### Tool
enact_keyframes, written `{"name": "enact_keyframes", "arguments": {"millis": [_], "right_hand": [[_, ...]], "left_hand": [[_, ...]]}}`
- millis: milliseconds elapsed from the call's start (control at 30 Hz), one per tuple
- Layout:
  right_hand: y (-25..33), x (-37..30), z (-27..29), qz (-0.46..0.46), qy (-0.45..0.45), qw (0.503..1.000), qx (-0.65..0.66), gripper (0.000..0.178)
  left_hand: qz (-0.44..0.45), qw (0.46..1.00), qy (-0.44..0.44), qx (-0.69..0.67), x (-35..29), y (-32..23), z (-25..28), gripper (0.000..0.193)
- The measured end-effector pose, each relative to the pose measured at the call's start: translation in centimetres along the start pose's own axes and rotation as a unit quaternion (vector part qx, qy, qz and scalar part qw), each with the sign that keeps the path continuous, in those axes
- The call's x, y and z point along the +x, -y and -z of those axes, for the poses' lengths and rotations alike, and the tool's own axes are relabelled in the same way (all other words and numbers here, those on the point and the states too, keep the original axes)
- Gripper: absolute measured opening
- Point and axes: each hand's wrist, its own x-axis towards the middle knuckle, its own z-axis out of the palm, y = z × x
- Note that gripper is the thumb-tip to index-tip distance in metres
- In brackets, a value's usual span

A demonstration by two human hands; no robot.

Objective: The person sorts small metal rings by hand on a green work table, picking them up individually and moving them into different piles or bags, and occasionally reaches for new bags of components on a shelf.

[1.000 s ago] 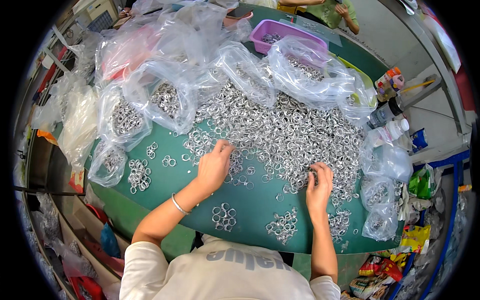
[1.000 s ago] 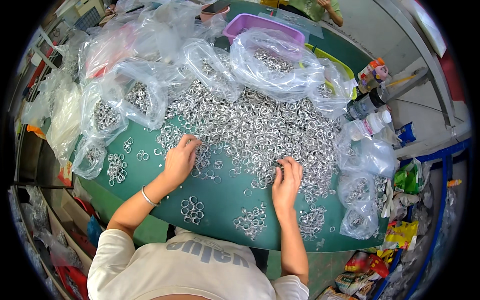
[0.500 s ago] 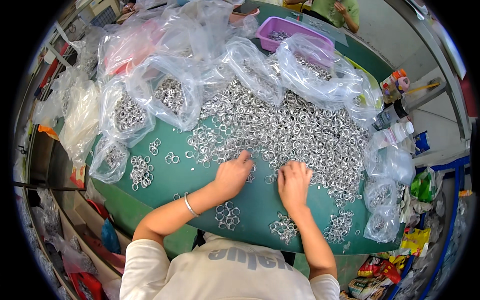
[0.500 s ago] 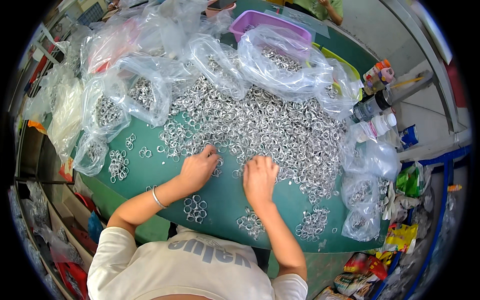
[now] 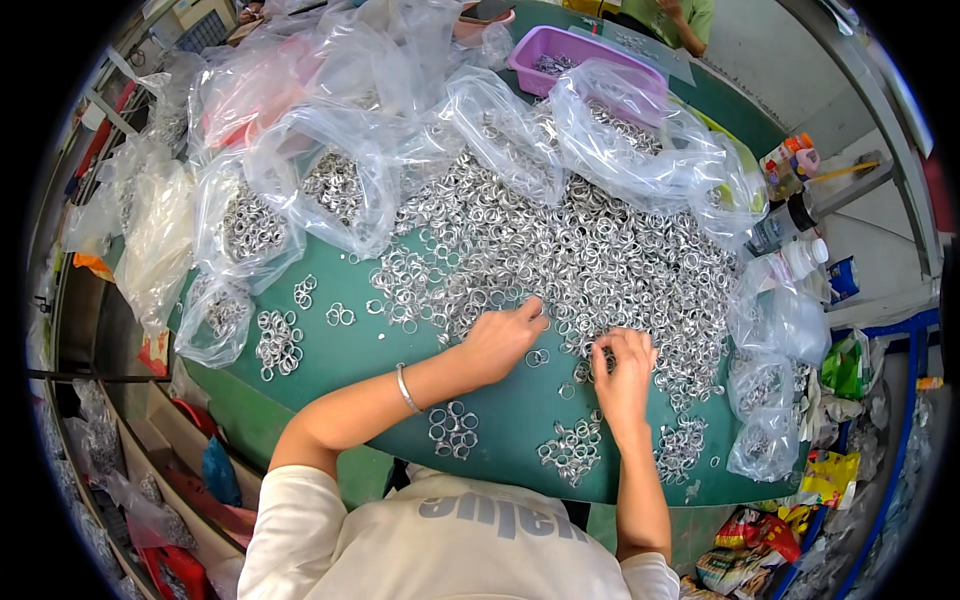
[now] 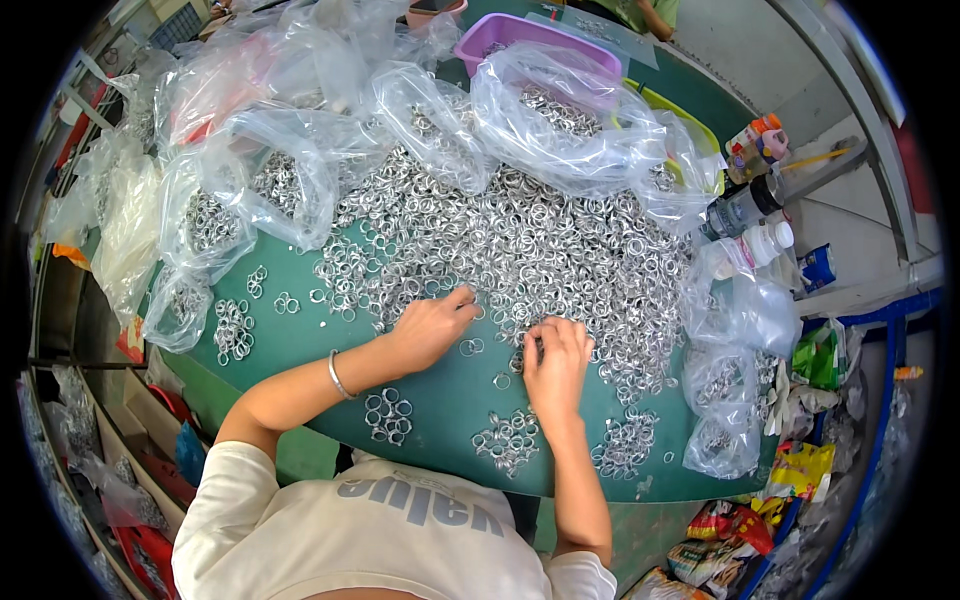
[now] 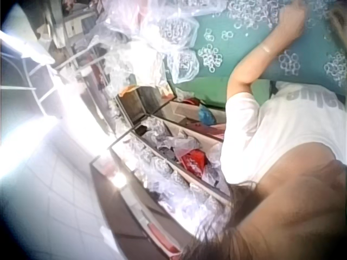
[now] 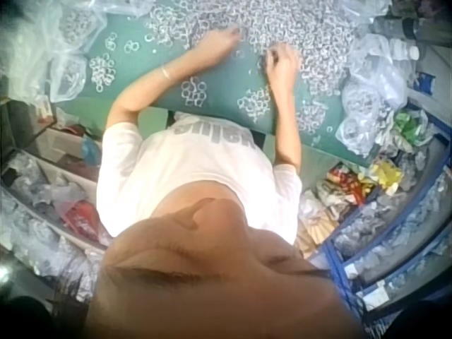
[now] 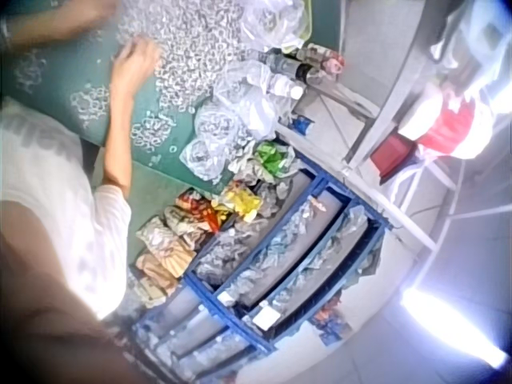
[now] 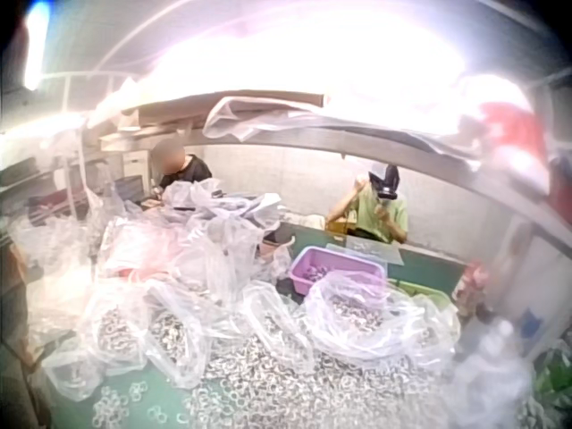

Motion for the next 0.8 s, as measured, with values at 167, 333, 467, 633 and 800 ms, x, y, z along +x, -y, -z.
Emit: {"name": "enact_keyframes", "arguments": {"millis": [167,333,467,633,800], "right_hand": [[0.3,-0.7,0.4,-0.010,0.042,0.988,0.151,0.008],[1.8,-1.2,0.4,-0.123,0.101,0.965,0.210,0.007],[1.0,-2.2,-1.4,-0.198,0.083,0.910,0.355,0.012],[0.8,-2.3,-0.9,-0.266,0.150,0.836,0.457,0.012],[0.8,-2.3,-1.0,-0.281,0.170,0.817,0.473,0.012]], "left_hand": [[0.054,0.993,-0.075,-0.067,-1.4,-0.3,1.4,0.019],[0.071,0.994,-0.065,-0.045,-2.2,-1.2,2.9,0.021],[0.001,0.999,0.016,-0.029,-2.6,-1.9,0.8,0.025],[0.033,0.998,0.041,-0.025,-2.5,-2.5,0.3,0.027],[0.071,0.994,-0.007,-0.088,-3.0,-2.4,1.5,0.026]]}}
